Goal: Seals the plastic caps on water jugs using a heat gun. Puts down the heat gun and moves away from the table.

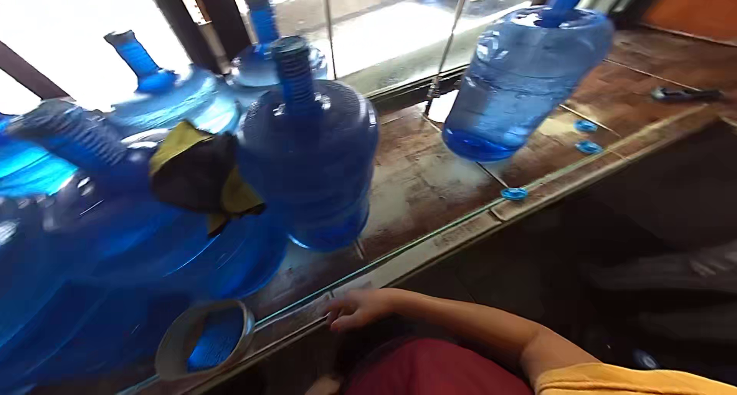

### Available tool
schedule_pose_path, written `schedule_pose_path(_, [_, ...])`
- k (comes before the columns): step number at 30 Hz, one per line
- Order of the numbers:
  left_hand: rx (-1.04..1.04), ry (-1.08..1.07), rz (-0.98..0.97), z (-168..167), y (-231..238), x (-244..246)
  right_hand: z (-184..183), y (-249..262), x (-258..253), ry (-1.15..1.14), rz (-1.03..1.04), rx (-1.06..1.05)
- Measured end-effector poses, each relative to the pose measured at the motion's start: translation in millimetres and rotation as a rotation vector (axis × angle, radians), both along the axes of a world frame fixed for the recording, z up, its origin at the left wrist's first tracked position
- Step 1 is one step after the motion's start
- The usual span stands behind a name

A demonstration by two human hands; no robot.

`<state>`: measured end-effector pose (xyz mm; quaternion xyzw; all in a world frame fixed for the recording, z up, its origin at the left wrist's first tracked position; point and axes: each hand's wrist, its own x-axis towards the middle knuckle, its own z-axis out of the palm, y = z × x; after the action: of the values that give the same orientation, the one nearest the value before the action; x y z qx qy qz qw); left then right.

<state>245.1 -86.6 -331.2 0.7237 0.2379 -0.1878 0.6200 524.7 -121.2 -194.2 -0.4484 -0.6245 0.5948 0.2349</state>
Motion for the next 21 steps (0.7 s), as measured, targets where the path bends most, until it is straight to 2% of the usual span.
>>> schedule_pose_path(1, [-0.014, 0.083, 0.019, 12.8, -3.4, 29.1, -10.4, -17.1, 22.3, 0.019, -0.125, -0.017])
schedule_pose_path(2, [0.031, 0.233, 0.009, 41.2, -8.5, 64.3, -16.8, -33.8, 42.6, 0.013, -0.239, -0.046])
schedule_pose_path(4, [0.114, 0.404, -0.137, 74.9, -12.6, 127.8, -28.4, -66.5, 79.0, -0.064, -0.398, -0.104])
schedule_pose_path(8, [0.089, 0.177, -0.421, 57.4, -6.7, 208.8, -61.8, -122.8, 123.9, -0.250, -0.560, -0.155])
schedule_pose_path(11, [0.010, 0.064, -0.410, 65.8, -20.0, 256.1, -86.7, -156.4, 136.6, -0.375, -0.679, -0.164])
schedule_pose_path(13, [-0.076, 0.033, -0.407, 68.5, -27.1, 277.4, -98.1, -172.4, 141.1, -0.378, -0.787, -0.191])
schedule_pose_path(15, [-0.191, -0.122, -0.507, 71.7, -29.8, 284.2, -108.3, -186.3, 140.2, -0.375, -0.887, -0.241])
schedule_pose_path(16, [-0.231, -0.233, -0.567, 93.1, -35.8, 283.8, -111.2, -192.8, 136.8, -0.396, -0.920, -0.284])
schedule_pose_path(17, [-0.196, -0.243, -0.593, 150.4, -51.3, 284.5, -112.4, -198.7, 132.1, -0.418, -0.944, -0.335])
schedule_pose_path(19, [0.199, 0.382, -0.409, 349.8, -131.3, 311.0, -113.4, -209.7, 120.9, -0.454, -0.987, -0.445])
schedule_pose_path(20, [0.295, 0.547, -0.379, 398.6, -153.5, 326.3, -114.8, -216.1, 114.0, -0.456, -1.019, -0.491])
schedule_pose_path(21, [0.204, 0.472, -0.426, 389.3, -140.3, 325.4, -117.9, -223.4, 106.1, -0.447, -1.064, -0.533])
